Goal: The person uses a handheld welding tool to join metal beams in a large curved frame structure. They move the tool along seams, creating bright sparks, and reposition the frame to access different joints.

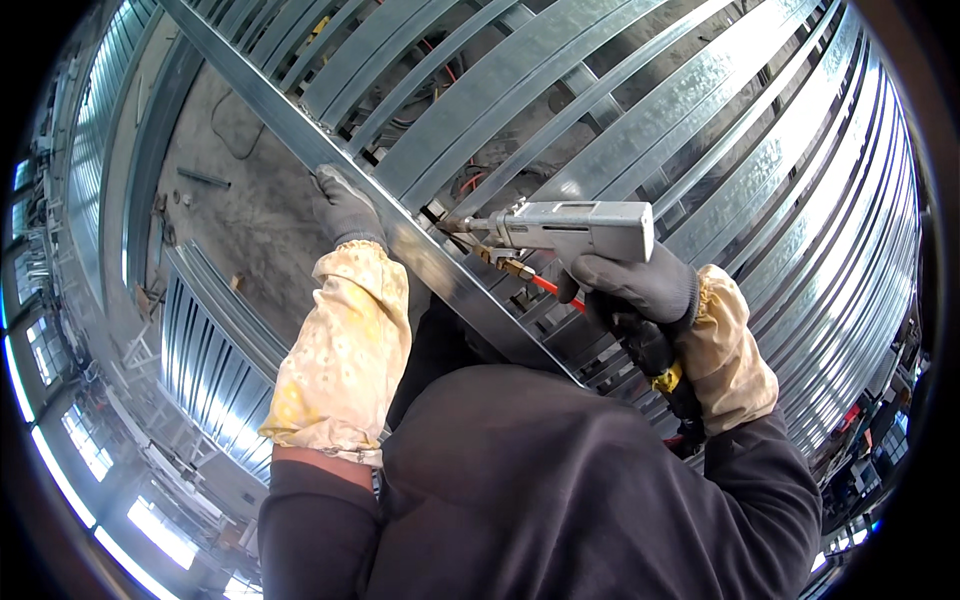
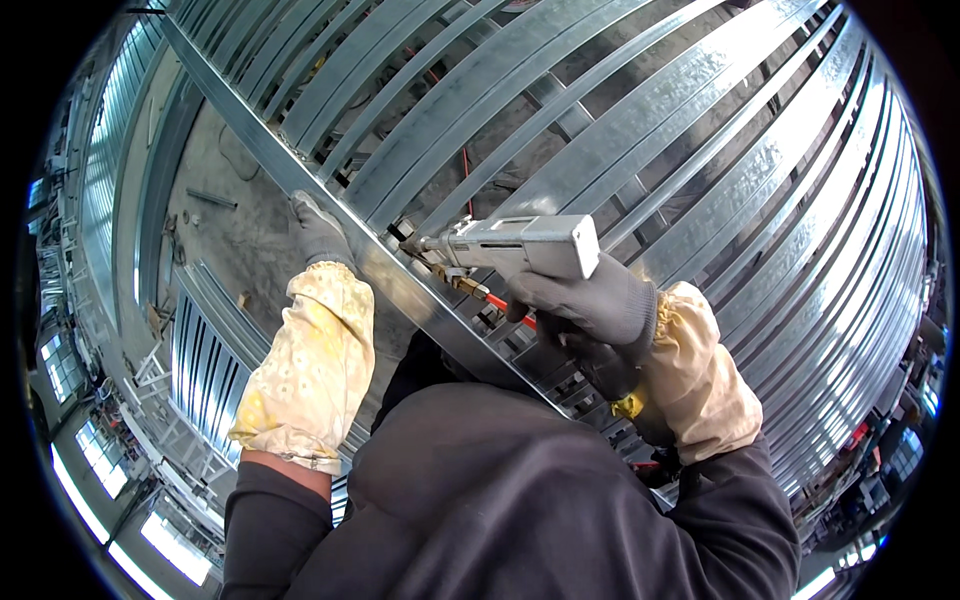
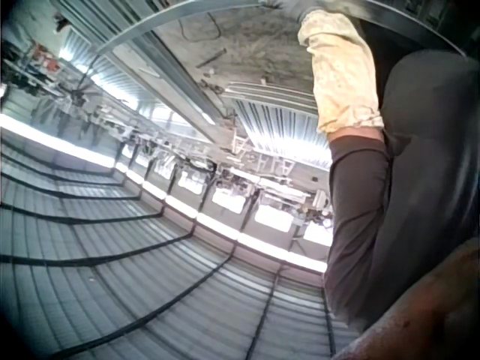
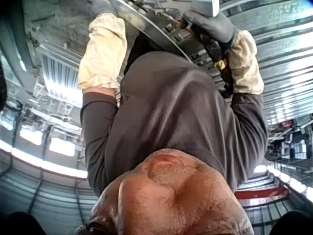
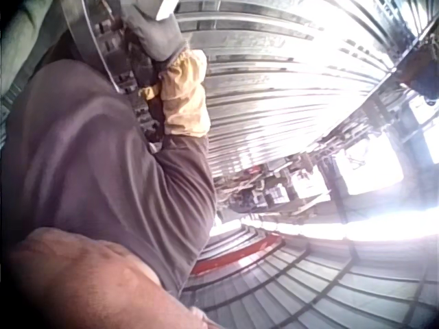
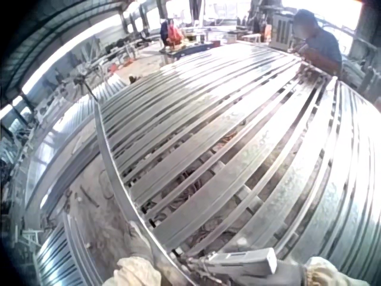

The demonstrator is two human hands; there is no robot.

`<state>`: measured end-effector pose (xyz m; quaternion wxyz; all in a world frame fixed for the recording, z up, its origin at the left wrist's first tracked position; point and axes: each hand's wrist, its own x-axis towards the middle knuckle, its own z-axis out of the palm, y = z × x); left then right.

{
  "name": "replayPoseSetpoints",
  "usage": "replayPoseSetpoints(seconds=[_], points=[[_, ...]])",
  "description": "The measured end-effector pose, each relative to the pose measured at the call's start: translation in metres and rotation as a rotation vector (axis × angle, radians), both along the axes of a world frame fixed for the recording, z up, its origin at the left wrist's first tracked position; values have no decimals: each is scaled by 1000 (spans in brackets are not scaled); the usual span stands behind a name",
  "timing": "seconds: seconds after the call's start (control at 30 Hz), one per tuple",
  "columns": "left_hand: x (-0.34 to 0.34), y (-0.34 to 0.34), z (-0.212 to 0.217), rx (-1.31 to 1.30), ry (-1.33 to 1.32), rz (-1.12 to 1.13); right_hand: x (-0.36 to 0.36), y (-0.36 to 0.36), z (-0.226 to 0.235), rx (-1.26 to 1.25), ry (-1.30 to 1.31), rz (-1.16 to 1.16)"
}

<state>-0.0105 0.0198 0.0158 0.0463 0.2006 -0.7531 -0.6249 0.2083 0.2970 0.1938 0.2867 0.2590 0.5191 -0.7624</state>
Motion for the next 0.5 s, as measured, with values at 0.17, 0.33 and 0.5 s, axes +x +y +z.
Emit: replayPoseSetpoints(seconds=[0.17,0.33,0.5], points=[[-2,-4,-8,9,37,-6,3,-1,-7,-14,-2,11],[-3,-3,-4,19,15,-19,7,-6,-7,8,24,3],[-4,-8,-3,-39,4,-36,0,-1,0,16,-61,107]])
